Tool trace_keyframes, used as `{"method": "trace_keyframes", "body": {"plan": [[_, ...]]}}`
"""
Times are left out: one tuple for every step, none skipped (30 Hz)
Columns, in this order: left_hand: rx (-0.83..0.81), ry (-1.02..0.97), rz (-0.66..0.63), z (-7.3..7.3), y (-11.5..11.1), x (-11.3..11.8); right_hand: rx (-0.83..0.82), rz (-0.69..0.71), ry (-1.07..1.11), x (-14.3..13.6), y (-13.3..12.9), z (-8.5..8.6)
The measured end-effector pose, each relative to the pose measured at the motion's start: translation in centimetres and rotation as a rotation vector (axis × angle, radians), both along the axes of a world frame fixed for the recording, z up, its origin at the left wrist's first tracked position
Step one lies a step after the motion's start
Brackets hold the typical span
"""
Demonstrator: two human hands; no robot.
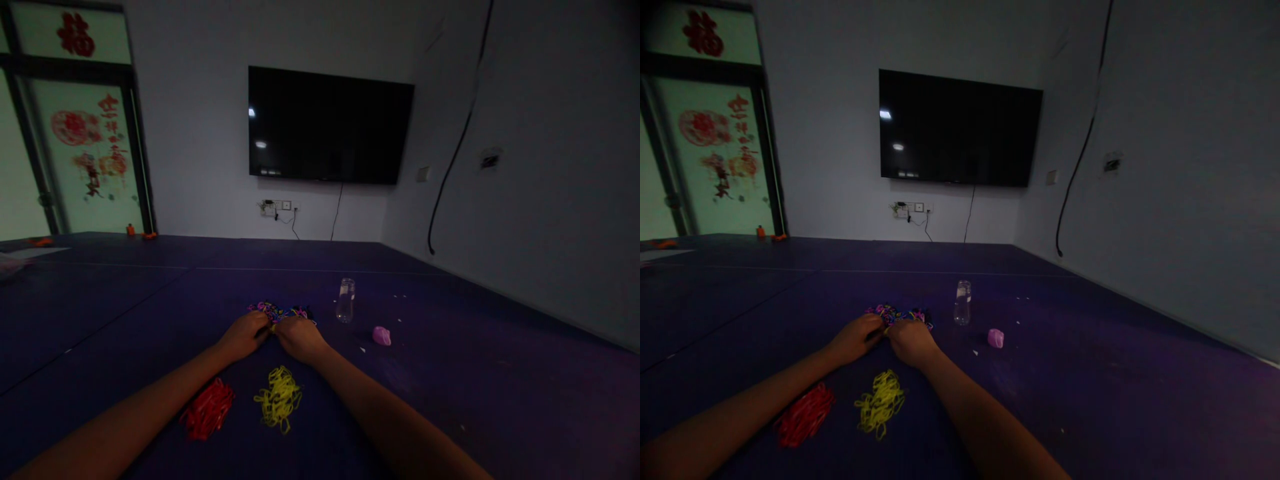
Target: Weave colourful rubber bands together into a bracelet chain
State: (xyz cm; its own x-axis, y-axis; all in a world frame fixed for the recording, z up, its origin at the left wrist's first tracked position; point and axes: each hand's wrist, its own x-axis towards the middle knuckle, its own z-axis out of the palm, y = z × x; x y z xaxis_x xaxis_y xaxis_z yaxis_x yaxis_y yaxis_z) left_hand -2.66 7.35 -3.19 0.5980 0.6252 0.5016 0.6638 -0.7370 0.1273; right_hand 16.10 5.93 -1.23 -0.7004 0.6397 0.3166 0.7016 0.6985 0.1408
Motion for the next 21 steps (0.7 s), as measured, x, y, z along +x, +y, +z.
{"method": "trace_keyframes", "body": {"plan": [[0.001, -0.001, -0.002, 0.0, 0.02, 0.0, 0.002, 0.003, 0.0, 0.0, 0.04, -0.04], [0.003, -0.004, -0.002, -0.01, 0.04, -0.01, 0.005, 0.004, -0.002, 0.01, 0.07, -0.08], [0.004, -0.005, -0.003, -0.02, 0.06, -0.02, 0.008, 0.004, -0.005, 0.02, 0.11, -0.11], [0.004, -0.005, -0.004, -0.03, 0.07, -0.02, 0.01, 0.003, -0.007, 0.02, 0.14, -0.14], [0.004, -0.006, -0.005, -0.04, 0.08, -0.03, 0.011, 0.004, -0.007, 0.03, 0.16, -0.16], [0.004, -0.006, -0.005, -0.04, 0.08, -0.04, 0.012, 0.007, -0.006, 0.03, 0.18, -0.17], [0.004, -0.007, -0.006, -0.04, 0.07, -0.05, 0.013, 0.012, -0.005, 0.04, 0.18, -0.18], [0.004, -0.009, -0.006, -0.02, 0.06, -0.05, 0.013, 0.014, -0.004, 0.04, 0.18, -0.18], [0.005, -0.012, -0.005, 0.0, 0.03, -0.05, 0.013, 0.014, -0.004, 0.04, 0.18, -0.17], [0.004, -0.013, -0.004, 0.03, -0.01, -0.04, 0.013, 0.011, -0.004, 0.03, 0.17, -0.16], [0.004, -0.014, -0.002, 0.06, -0.05, -0.03, 0.012, 0.008, -0.004, 0.02, 0.16, -0.14], [0.002, -0.014, -0.001, 0.1, -0.09, -0.02, 0.011, 0.005, -0.003, 0.01, 0.15, -0.12], [0.0, -0.014, 0.001, 0.14, -0.13, -0.01, 0.009, 0.002, -0.002, -0.01, 0.14, -0.1], [-0.001, -0.013, 0.002, 0.17, -0.15, 0.0, 0.009, 0.002, -0.004, -0.02, 0.13, -0.08], [-0.003, -0.012, 0.002, 0.2, -0.16, 0.0, 0.009, 0.004, -0.008, -0.04, 0.12, -0.07], [-0.003, -0.011, 0.003, 0.2, -0.16, 0.0, 0.011, 0.002, -0.013, -0.06, 0.11, -0.06], [-0.003, -0.009, 0.003, 0.2, -0.14, 0.0, 0.013, 0.0, -0.018, -0.07, 0.12, -0.07], [-0.001, -0.007, 0.003, 0.18, -0.11, 0.0, 0.015, -0.002, -0.022, -0.08, 0.15, -0.1], [0.002, -0.006, 0.004, 0.15, -0.09, -0.01, 0.017, -0.004, -0.024, -0.09, 0.18, -0.14], [0.004, -0.005, 0.006, 0.11, -0.06, -0.02, 0.019, -0.005, -0.023, -0.09, 0.24, -0.2], [0.006, -0.003, 0.007, 0.08, -0.05, -0.03, 0.02, -0.004, -0.021, -0.09, 0.29, -0.27]]}}
